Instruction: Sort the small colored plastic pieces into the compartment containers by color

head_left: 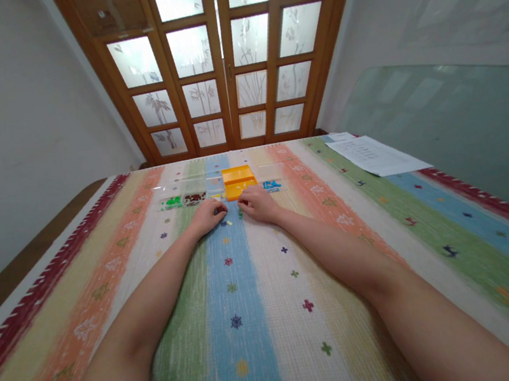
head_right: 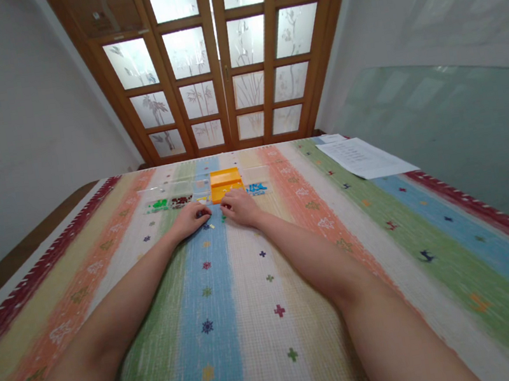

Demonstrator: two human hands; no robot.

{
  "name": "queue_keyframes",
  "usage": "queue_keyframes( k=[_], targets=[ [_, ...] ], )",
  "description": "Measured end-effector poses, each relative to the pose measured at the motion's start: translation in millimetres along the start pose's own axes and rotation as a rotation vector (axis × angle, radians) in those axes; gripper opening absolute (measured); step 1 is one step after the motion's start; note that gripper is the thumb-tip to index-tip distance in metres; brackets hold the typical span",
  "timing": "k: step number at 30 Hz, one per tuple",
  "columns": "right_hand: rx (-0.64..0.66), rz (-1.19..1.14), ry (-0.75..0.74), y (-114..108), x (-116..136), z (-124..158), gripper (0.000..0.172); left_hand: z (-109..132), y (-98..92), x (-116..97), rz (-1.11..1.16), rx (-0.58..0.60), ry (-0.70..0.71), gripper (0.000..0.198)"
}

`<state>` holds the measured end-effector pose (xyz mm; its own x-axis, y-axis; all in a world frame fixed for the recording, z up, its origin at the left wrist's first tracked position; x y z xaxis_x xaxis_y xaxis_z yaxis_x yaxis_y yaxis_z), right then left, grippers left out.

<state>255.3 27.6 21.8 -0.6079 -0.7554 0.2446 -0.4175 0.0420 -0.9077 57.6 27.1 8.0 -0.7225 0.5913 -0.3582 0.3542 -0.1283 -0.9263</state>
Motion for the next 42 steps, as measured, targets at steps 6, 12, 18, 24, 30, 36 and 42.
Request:
queue_keyframes(
  k=[6, 12, 18, 24, 30, 36, 42],
  targets=[
    [0.199, 0.031, -0.191, 8, 41, 1, 0.020, 3, -10.2, 13, 0.057, -0.160, -0.116, 0.020],
    [0.234, 0.082, -0.195, 17, 45, 0, 0.016, 13, -27.1, 38, 0.301, -0.452, -0.287, 0.024],
    [0.226, 0.078, -0.165, 18, 35, -2, 0.014, 32, -36.0, 87, 0.461, -0.732, -0.491, 0.020],
    [0.182, 0.070, -0.133, 18, 24, -2, 0.015, 57, -49.3, 126, 0.695, -1.096, -0.614, 0.015],
    [0.130, 0.033, -0.072, 14, 18, 0, 0.016, 66, -50.1, 135, 0.877, -1.128, -0.708, 0.013],
    [0.160, 0.077, -0.050, 16, 14, -2, 0.015, 66, -47.5, 140, 1.045, -1.108, -0.720, 0.014],
    [0.150, 0.086, -0.078, 17, 10, -3, 0.014, 66, -45.4, 145, 1.118, -1.098, -0.703, 0.016]
  ],
)
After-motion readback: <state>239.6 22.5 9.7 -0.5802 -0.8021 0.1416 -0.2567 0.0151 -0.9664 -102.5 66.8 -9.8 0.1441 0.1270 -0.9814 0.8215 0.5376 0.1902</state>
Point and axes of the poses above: each hand's wrist, its own z-axis away from the middle knuckle, its own y-axis out of the palm, x = y × z, the point moved 5 cm from there along -z, towards the middle knuckle, and after that the axes turned 13 degrees about x, right-handed, at the moved point
